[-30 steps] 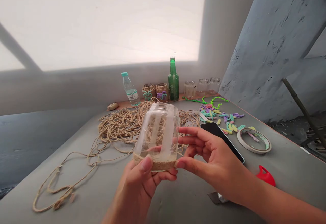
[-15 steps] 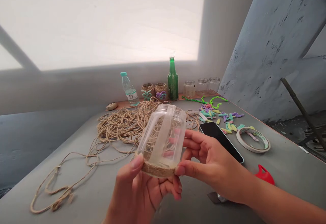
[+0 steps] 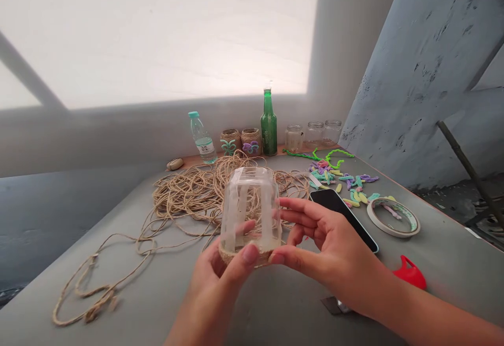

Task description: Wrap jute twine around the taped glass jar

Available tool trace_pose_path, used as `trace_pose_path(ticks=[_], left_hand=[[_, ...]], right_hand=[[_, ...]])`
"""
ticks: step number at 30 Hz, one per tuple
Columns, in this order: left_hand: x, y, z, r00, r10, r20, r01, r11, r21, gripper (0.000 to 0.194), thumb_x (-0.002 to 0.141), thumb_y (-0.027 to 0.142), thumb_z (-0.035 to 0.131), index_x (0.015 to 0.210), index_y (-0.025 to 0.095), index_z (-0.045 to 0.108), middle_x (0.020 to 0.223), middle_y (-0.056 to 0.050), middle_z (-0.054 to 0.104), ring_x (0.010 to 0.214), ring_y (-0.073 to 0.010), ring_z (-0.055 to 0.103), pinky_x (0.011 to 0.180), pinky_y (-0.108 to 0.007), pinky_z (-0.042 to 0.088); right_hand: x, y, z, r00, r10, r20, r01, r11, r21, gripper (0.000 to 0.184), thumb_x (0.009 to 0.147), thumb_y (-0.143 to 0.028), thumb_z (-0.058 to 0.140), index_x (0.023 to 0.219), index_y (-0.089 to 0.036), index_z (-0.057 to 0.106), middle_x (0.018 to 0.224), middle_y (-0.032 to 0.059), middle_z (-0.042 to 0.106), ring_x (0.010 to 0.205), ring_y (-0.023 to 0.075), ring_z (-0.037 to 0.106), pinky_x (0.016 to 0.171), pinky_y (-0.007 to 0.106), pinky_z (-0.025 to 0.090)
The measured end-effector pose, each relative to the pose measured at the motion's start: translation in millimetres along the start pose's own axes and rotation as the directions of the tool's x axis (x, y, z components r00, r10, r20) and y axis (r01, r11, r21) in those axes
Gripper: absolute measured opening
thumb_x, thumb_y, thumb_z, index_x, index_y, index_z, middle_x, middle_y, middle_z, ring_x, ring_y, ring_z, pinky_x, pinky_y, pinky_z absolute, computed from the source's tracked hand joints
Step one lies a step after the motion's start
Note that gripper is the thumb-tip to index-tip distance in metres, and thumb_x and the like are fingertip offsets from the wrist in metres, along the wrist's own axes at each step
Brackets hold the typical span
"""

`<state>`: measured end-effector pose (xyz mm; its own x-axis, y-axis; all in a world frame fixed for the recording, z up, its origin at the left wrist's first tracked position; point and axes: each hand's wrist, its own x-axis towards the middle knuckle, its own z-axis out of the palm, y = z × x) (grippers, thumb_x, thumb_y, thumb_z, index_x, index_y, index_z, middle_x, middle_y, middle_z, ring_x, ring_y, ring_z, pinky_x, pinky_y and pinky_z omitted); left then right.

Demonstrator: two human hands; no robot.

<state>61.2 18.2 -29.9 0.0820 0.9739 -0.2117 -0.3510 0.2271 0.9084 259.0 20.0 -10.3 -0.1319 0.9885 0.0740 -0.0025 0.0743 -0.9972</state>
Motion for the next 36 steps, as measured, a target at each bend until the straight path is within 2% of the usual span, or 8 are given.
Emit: trace_pose_path(ticks=[4, 8, 13, 17, 25, 28, 31, 36], left_hand=[[-1, 6, -1.5, 0.997, -0.064, 0.038, 0.067, 0.994, -0.091, 0.062, 0.079, 0.053, 0.085, 0.125, 0.013, 0.076, 0.090, -0.015, 0.086, 0.080, -0.0342, 0.080, 0.076, -0.047, 0.065], [-6, 15, 3.2, 0.993, -0.005, 0.117, 0.022, 0.989, -0.145, 0.046, 0.084, 0.049, 0.080, 0.112, 0.013, 0.083, 0.085, -0.013, 0.084, 0.078, -0.0271, 0.076, 0.079, -0.038, 0.063], [-9, 19, 7.3, 0.978, 0.058, 0.202, -0.010, 0.973, -0.232, 0.037, 0.087, 0.045, 0.077, 0.109, 0.018, 0.087, 0.104, -0.012, 0.087, 0.084, -0.0255, 0.076, 0.076, -0.033, 0.063], [-9, 20, 6.2, 0.965, -0.013, 0.261, 0.088, 0.957, -0.278, 0.043, 0.093, 0.048, 0.066, 0.111, 0.015, 0.086, 0.117, -0.015, 0.084, 0.083, -0.0242, 0.073, 0.081, -0.034, 0.063], [-8, 14, 1.8, 0.910, -0.140, 0.390, 0.217, 0.963, -0.159, 0.061, 0.091, 0.066, 0.061, 0.104, 0.012, 0.086, 0.086, -0.015, 0.080, 0.070, -0.0251, 0.071, 0.069, -0.037, 0.063], [-3, 11, 0.6, 0.942, -0.096, 0.322, 0.142, 0.982, -0.121, 0.064, 0.087, 0.072, 0.066, 0.102, 0.013, 0.086, 0.082, -0.014, 0.080, 0.067, -0.0249, 0.070, 0.060, -0.036, 0.062], [2, 10, 1.1, 0.982, 0.075, 0.174, -0.060, 0.994, -0.094, 0.056, 0.085, 0.068, 0.075, 0.107, 0.017, 0.085, 0.094, -0.011, 0.082, 0.071, -0.0219, 0.070, 0.059, -0.031, 0.061], [1, 11, 2.8, 0.972, 0.196, 0.132, -0.202, 0.979, 0.033, 0.047, 0.084, 0.062, 0.080, 0.108, 0.022, 0.084, 0.109, -0.011, 0.086, 0.103, -0.0294, 0.077, 0.086, -0.033, 0.064]], right_hand=[[0, -4, -1, 0.998, -0.052, 0.045, 0.054, 0.998, -0.045, 0.068, 0.081, -0.043, 0.094, 0.141, -0.029, 0.066, 0.127, 0.0082, 0.073, 0.112, 0.0243, 0.070, 0.104, 0.044, 0.058], [0, -6, -3, 0.997, -0.070, 0.030, 0.071, 0.995, -0.063, 0.066, 0.081, -0.044, 0.094, 0.139, -0.028, 0.067, 0.113, 0.0065, 0.076, 0.126, 0.0269, 0.066, 0.112, 0.045, 0.052], [1, -2, -3, 0.992, -0.015, 0.127, 0.006, 0.998, 0.070, 0.060, 0.084, -0.038, 0.092, 0.138, -0.027, 0.066, 0.130, 0.0081, 0.073, 0.096, 0.0185, 0.073, 0.097, 0.041, 0.060], [3, -2, -2, 0.986, -0.004, 0.169, -0.022, 0.989, 0.148, 0.061, 0.084, -0.032, 0.093, 0.138, -0.023, 0.067, 0.136, 0.0120, 0.072, 0.092, 0.0177, 0.073, 0.097, 0.042, 0.061], [6, -5, -4, 0.981, 0.109, 0.159, -0.160, 0.919, 0.361, 0.078, 0.074, -0.025, 0.100, 0.143, -0.023, 0.063, 0.136, 0.0115, 0.076, 0.098, 0.0187, 0.079, 0.092, 0.035, 0.064], [6, -4, -4, 0.981, 0.115, 0.156, -0.166, 0.912, 0.374, 0.071, 0.073, -0.023, 0.100, 0.137, -0.024, 0.068, 0.134, 0.0097, 0.078, 0.097, 0.0174, 0.081, 0.086, 0.028, 0.065], [5, -2, -3, 0.988, 0.110, 0.104, -0.140, 0.927, 0.348, 0.075, 0.072, -0.027, 0.101, 0.139, -0.026, 0.068, 0.136, 0.0097, 0.076, 0.101, 0.0198, 0.080, 0.087, 0.030, 0.065], [2, 2, 1, 0.997, 0.040, -0.072, -0.031, 0.992, 0.125, 0.082, 0.074, -0.035, 0.099, 0.147, -0.023, 0.063, 0.122, 0.0118, 0.081, 0.110, 0.0262, 0.076, 0.104, 0.046, 0.060]])
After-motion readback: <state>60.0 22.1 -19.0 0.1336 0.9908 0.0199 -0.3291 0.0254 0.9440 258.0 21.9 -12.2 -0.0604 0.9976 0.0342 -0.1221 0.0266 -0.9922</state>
